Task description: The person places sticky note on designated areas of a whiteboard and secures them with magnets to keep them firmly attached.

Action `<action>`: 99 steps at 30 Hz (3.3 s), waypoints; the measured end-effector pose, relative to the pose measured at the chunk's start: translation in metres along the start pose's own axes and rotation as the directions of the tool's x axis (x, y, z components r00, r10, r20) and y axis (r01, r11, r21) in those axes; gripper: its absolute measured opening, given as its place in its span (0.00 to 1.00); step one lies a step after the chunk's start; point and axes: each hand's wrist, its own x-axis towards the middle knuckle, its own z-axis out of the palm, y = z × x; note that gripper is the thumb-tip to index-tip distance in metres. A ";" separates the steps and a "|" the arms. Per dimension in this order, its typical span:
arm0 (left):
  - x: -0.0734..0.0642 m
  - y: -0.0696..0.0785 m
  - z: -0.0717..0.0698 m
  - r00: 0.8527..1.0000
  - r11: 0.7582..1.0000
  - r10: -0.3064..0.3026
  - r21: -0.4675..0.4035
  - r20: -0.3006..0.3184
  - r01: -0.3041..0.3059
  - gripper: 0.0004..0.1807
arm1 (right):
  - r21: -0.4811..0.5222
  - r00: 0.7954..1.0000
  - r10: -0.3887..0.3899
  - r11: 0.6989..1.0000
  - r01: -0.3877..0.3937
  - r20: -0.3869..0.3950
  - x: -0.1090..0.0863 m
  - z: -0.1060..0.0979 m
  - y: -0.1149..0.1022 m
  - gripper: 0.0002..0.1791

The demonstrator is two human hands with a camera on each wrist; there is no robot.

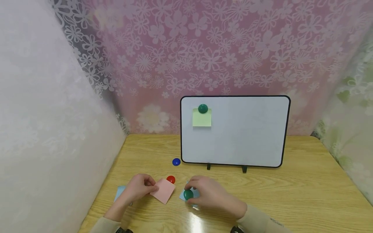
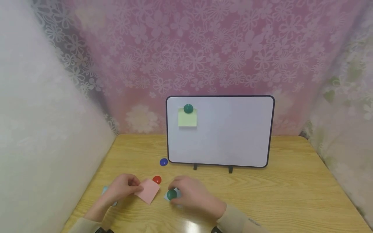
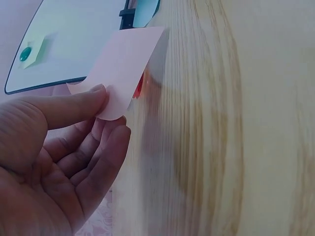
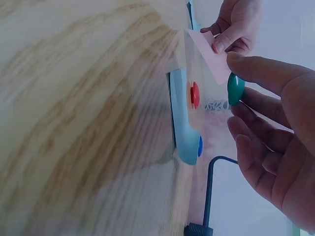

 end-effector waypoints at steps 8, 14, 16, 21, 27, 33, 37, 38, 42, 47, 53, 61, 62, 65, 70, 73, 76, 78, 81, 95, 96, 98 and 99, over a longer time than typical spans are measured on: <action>0.002 0.004 0.006 1.000 0.998 -0.004 -0.067 0.018 0.005 0.08 | 0.039 0.999 0.002 0.999 0.000 -0.052 -0.009 -0.008 0.010 0.19; 0.007 0.006 0.011 0.999 0.995 0.020 -0.098 0.033 -0.017 0.08 | 0.055 0.997 0.036 0.998 -0.032 -0.073 -0.013 -0.013 0.019 0.20; 0.008 0.008 0.014 0.999 0.995 0.017 -0.103 0.030 -0.014 0.08 | 0.058 0.996 0.050 0.997 -0.045 -0.076 -0.015 -0.014 0.022 0.20; 0.011 0.015 0.019 0.999 0.993 0.024 -0.113 0.021 -0.022 0.09 | 0.054 0.993 0.080 0.996 -0.076 -0.081 -0.018 -0.018 0.027 0.20; 0.015 0.021 0.023 0.999 0.991 0.033 -0.131 0.022 -0.029 0.09 | 0.048 0.987 0.100 0.994 -0.095 -0.125 -0.021 -0.026 0.031 0.20; 0.018 0.026 0.027 0.999 0.987 0.039 -0.158 0.033 -0.033 0.11 | 0.054 0.976 0.139 0.990 -0.131 -0.168 -0.028 -0.031 0.037 0.24; 0.021 0.029 0.032 0.998 0.984 0.052 -0.169 0.024 -0.048 0.10 | 0.051 0.968 0.142 0.990 -0.134 -0.208 -0.033 -0.034 0.042 0.22; 0.022 0.029 0.033 0.998 0.984 0.058 -0.172 0.022 -0.053 0.10 | 0.046 0.966 0.140 0.990 -0.133 -0.219 -0.035 -0.034 0.044 0.21; 0.026 0.032 0.039 0.997 0.980 0.075 -0.186 0.021 -0.070 0.10 | 0.038 0.955 0.145 0.989 -0.140 -0.259 -0.040 -0.037 0.050 0.19; 0.030 0.035 0.047 0.997 0.975 0.069 -0.211 0.025 -0.062 0.10 | 0.029 0.942 0.172 0.985 -0.171 -0.287 -0.045 -0.043 0.056 0.19; 0.037 0.042 0.056 0.998 0.969 0.061 -0.241 0.021 -0.054 0.11 | 0.019 0.928 0.187 0.981 -0.191 -0.321 -0.050 -0.051 0.064 0.19; 0.045 0.052 0.067 0.995 0.951 0.088 -0.301 0.039 -0.072 0.11 | 0.071 0.907 0.237 0.971 -0.227 -0.349 -0.056 -0.061 0.073 0.23; 0.046 0.054 0.069 0.995 0.949 0.089 -0.308 0.041 -0.073 0.11 | 0.078 0.903 0.244 0.970 -0.231 -0.354 -0.057 -0.063 0.073 0.23; 0.050 0.058 0.074 0.995 0.942 0.084 -0.328 0.043 -0.065 0.11 | 0.082 0.893 0.255 0.967 -0.242 -0.371 -0.060 -0.068 0.076 0.24; 0.053 0.067 0.084 0.994 0.928 0.104 -0.362 0.031 -0.085 0.10 | 0.082 0.877 0.257 0.966 -0.245 -0.406 -0.066 -0.073 0.084 0.20; 0.053 0.074 0.089 0.992 0.919 0.121 -0.381 0.023 -0.103 0.10 | 0.088 0.867 0.270 0.962 -0.257 -0.419 -0.070 -0.075 0.090 0.21; 0.053 0.079 0.093 0.991 0.915 0.132 -0.387 0.019 -0.114 0.10 | 0.077 0.858 0.286 0.957 -0.281 -0.426 -0.073 -0.076 0.095 0.21; 0.054 0.082 0.096 0.991 0.911 0.133 -0.395 0.016 -0.115 0.10 | 0.067 0.852 0.300 0.951 -0.302 -0.430 -0.075 -0.077 0.099 0.22; 0.057 0.083 0.100 0.991 0.908 0.135 -0.402 0.012 -0.119 0.09 | 0.058 0.847 0.305 0.948 -0.311 -0.435 -0.077 -0.078 0.103 0.22; 0.066 0.098 0.116 0.990 0.877 0.140 -0.465 -0.001 -0.125 0.10 | 0.079 0.839 0.318 0.945 -0.317 -0.441 -0.084 -0.087 0.107 0.23; 0.068 0.099 0.117 0.990 0.874 0.143 -0.468 -0.004 -0.128 0.09 | 0.083 0.840 0.322 0.944 -0.319 -0.437 -0.084 -0.087 0.107 0.24; 0.070 0.102 0.120 0.989 0.870 0.145 -0.476 -0.007 -0.131 0.09 | 0.092 0.838 0.329 0.942 -0.322 -0.435 -0.085 -0.087 0.107 0.25; 0.071 0.104 0.122 0.990 0.868 0.142 -0.480 -0.010 -0.129 0.09 | 0.094 0.836 0.333 0.941 -0.326 -0.436 -0.085 -0.087 0.108 0.27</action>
